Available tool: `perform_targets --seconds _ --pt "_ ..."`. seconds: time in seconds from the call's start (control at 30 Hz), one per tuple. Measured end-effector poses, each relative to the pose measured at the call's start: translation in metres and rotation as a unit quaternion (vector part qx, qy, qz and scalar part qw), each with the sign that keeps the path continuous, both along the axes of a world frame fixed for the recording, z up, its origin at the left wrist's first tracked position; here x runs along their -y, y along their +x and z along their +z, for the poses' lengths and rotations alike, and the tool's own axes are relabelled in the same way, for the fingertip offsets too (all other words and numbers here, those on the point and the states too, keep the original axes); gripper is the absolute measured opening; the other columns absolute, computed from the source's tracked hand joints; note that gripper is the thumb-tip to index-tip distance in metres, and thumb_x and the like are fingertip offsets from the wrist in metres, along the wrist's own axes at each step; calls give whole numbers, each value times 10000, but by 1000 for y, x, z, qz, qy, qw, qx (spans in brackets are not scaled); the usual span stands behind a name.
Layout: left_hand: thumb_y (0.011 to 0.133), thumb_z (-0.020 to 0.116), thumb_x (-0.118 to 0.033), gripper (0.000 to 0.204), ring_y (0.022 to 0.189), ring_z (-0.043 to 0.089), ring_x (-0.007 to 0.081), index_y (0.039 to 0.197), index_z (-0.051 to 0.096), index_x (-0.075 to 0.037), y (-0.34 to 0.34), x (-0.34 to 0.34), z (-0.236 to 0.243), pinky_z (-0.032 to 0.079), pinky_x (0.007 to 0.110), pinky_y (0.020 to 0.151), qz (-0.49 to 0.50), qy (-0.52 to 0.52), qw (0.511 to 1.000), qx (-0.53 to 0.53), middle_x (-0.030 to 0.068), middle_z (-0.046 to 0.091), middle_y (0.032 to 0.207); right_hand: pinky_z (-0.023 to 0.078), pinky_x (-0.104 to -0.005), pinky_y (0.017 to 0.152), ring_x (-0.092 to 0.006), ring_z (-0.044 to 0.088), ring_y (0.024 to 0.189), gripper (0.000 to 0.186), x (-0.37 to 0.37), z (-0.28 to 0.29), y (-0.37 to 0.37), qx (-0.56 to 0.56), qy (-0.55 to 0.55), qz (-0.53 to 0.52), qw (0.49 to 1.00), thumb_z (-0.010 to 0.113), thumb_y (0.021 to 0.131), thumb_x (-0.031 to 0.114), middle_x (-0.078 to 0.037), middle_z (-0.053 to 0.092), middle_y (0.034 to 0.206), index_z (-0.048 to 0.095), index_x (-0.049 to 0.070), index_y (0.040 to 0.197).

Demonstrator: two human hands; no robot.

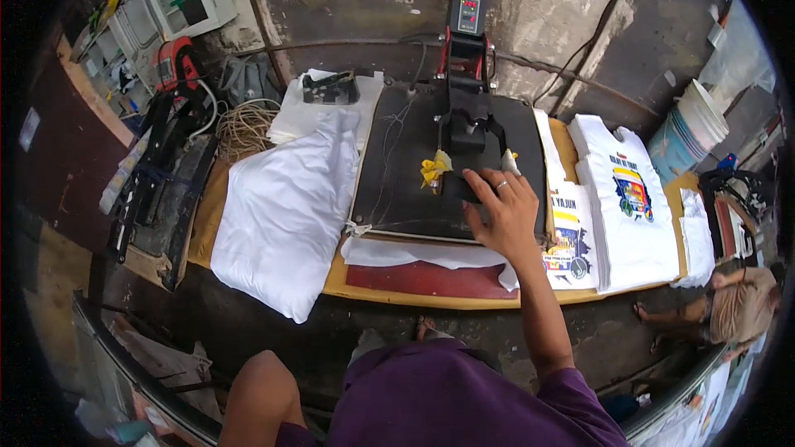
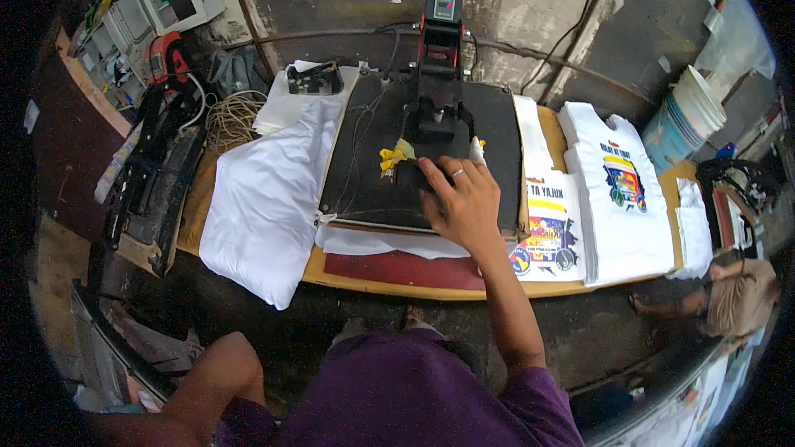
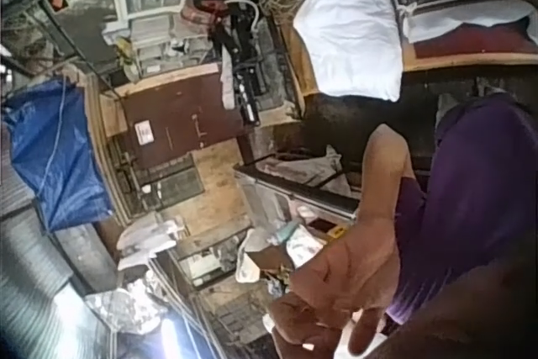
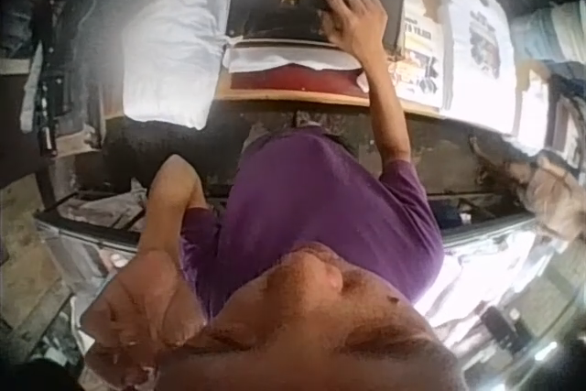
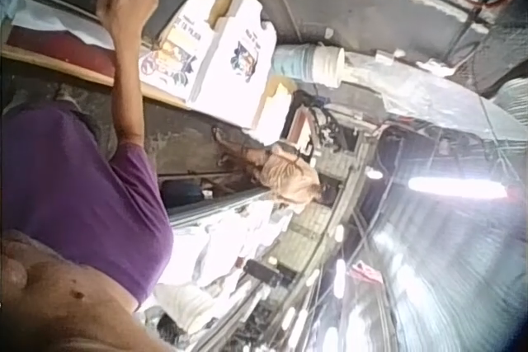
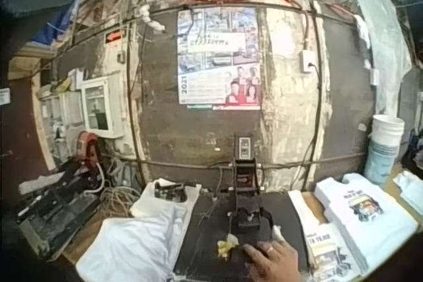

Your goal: Printing logos and designs onto t-shirts using a heat press machine.

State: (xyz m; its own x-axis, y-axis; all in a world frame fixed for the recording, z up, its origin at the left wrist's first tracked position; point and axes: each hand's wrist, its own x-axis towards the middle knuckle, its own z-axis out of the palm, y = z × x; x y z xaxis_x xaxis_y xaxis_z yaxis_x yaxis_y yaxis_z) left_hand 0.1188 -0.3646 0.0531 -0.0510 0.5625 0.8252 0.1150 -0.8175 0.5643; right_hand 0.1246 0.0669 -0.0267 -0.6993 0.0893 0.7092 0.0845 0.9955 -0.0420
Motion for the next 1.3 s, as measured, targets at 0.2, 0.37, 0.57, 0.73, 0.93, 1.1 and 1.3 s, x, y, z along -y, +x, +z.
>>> perform_targets --seconds 0.2,0.37,0.57,0.73,0.93,1.1,1.3 --pt "904 543 -200 247 790 596 296 781 596 7 -42 26 8 492 394 706 -132 9 990 41 167 618 861 449 -362 728 -266 574 831 465 13 4 -4 4 -32 -40 999 685 602 116 -71 610 933 633 114 1064" --pt "902 544 -198 240 809 595 299 790 601 6 -71 46 9 490 399 721 -241 27 967 79 167 619 877 443 -361 756 -250 574 844 498 22 4 -9 13 -26 -84 996 670 568 146 -58 602 910 630 124 1064" --pt "899 545 -194 231 831 594 303 800 607 5 -105 59 11 487 406 740 -365 43 923 115 167 621 895 438 -371 799 -267 575 888 468 25 2 -10 2 -26 -108 994 660 570 156 -65 620 926 641 117 1036" --pt "897 546 -191 225 849 594 307 809 612 4 -126 67 17 485 412 755 -450 46 879 149 167 622 911 430 -394 835 -293 578 921 468 26 -3 -14 2 -37 -127 991 649 559 159 -85 624 926 643 95 1023" --pt "895 547 -188 218 871 593 311 819 618 4 -141 71 23 482 419 773 -524 63 831 175 167 624 929 443 -385 856 -295 564 934 486 29 -4 -13 -9 -31 -138 990 658 534 167 -55 627 964 645 130 1018" --pt "893 548 -185 212 890 592 315 827 624 3 -149 62 27 480 424 788 -594 77 775 203 167 625 945 445 -394 866 -299 563 932 480 33 -7 -15 -11 -37 -145 989 642 530 160 -59 626 954 649 123 1008" --pt "890 549 -181 207 912 592 319 838 630 2 -160 34 34 477 431 806 -679 78 688 244 167 627 963 436 -393 865 -296 563 922 484 31 -4 -15 -3 -29 -148 989 647 536 159 -65 613 932 644 119 1018"
